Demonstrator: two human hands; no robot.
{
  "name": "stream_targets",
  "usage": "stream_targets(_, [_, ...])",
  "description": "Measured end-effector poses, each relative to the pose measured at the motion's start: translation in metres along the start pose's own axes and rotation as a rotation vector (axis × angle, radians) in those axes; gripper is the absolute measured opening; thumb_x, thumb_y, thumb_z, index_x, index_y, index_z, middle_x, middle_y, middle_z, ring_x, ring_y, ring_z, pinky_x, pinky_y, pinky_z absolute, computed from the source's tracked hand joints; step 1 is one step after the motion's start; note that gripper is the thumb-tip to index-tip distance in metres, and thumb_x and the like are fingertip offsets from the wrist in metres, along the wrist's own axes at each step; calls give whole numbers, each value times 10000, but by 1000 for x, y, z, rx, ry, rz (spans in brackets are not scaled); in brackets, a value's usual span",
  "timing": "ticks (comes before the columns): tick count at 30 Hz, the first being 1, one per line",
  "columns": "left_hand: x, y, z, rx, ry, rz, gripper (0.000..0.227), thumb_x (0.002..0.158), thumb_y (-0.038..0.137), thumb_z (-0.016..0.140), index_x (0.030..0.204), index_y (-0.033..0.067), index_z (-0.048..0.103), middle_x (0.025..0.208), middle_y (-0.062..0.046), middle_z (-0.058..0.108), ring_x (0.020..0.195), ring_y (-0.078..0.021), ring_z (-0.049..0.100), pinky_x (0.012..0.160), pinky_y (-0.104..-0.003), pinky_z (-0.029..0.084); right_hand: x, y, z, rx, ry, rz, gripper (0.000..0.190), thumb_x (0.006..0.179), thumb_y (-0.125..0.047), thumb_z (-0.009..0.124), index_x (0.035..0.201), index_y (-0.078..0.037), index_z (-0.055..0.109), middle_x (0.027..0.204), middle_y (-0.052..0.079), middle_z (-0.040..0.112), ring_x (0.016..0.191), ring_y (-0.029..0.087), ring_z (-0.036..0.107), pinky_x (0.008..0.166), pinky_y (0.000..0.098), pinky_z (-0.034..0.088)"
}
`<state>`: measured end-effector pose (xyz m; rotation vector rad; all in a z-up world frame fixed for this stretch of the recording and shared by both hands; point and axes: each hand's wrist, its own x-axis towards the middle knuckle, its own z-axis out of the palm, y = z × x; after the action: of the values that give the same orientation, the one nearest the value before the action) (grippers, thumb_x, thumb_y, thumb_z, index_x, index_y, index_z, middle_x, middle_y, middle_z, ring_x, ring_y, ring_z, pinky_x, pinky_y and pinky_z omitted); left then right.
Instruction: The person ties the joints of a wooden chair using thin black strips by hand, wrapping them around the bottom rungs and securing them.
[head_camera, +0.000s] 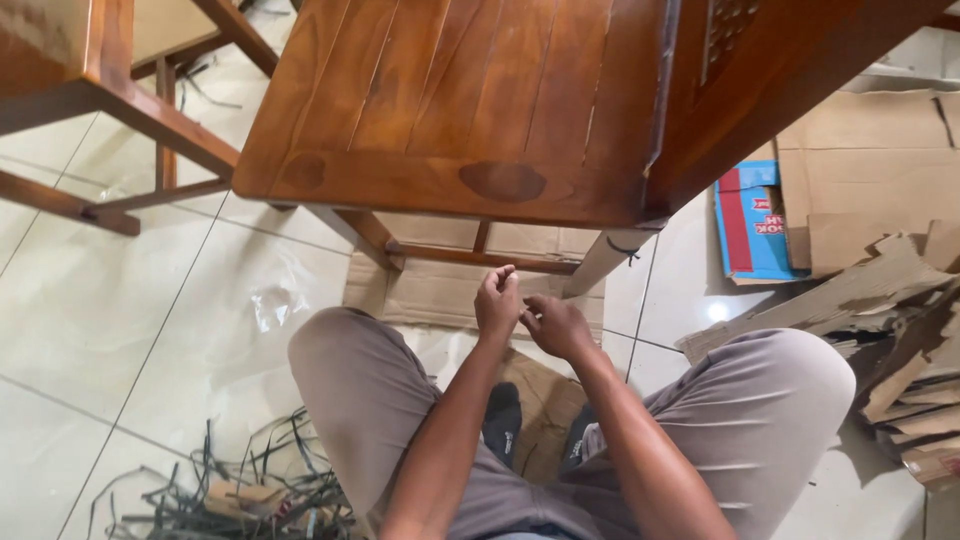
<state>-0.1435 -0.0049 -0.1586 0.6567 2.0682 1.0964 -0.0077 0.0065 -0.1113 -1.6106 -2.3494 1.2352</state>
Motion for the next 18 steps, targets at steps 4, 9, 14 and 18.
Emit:
stream_targets(4, [14, -28, -14, 75, 73, -52, 286, 888, 386, 631, 1125, 297, 764, 1080, 26, 789, 1134, -242, 713, 980, -411, 543, 14, -7, 16, -18, 12, -74, 396, 952, -362, 556, 1291, -213, 698, 1113, 34, 791, 1057, 272, 740, 957, 485, 559])
stream_targets(9, [46, -109, -21, 203, 158, -128, 340, 885, 407, 590, 1147, 263, 751, 1131, -14, 773, 1154, -283, 699, 992, -457, 546, 15, -26, 25, 22, -32, -107, 400, 930, -347, 567, 1268, -191, 711, 1094, 55, 792, 1047, 289, 743, 959, 493, 555])
stream_targets(14, [35, -153, -39, 324, 155, -239, 376, 874, 448, 572, 1181, 302, 732, 1134, 14, 765, 1144, -264, 708, 966, -453, 561, 22, -36, 50, -17, -115, -76, 406, 917, -393, 554, 1266, -257, 711, 1141, 10, 781, 1105, 286, 719, 1010, 493, 539])
stream_targets(18, [2, -153, -57, 395, 129, -246, 373, 907, 412, 525, 1200, 263, 702, 1203, -57, 692, 1190, -316, 675, 1011, -480, 539, 8, -59, 68, -85, -179, -126, 409, 932, -421, 531, 1277, -279, 699, 1174, 11, 767, 1142, 319, 696, 1038, 502, 524])
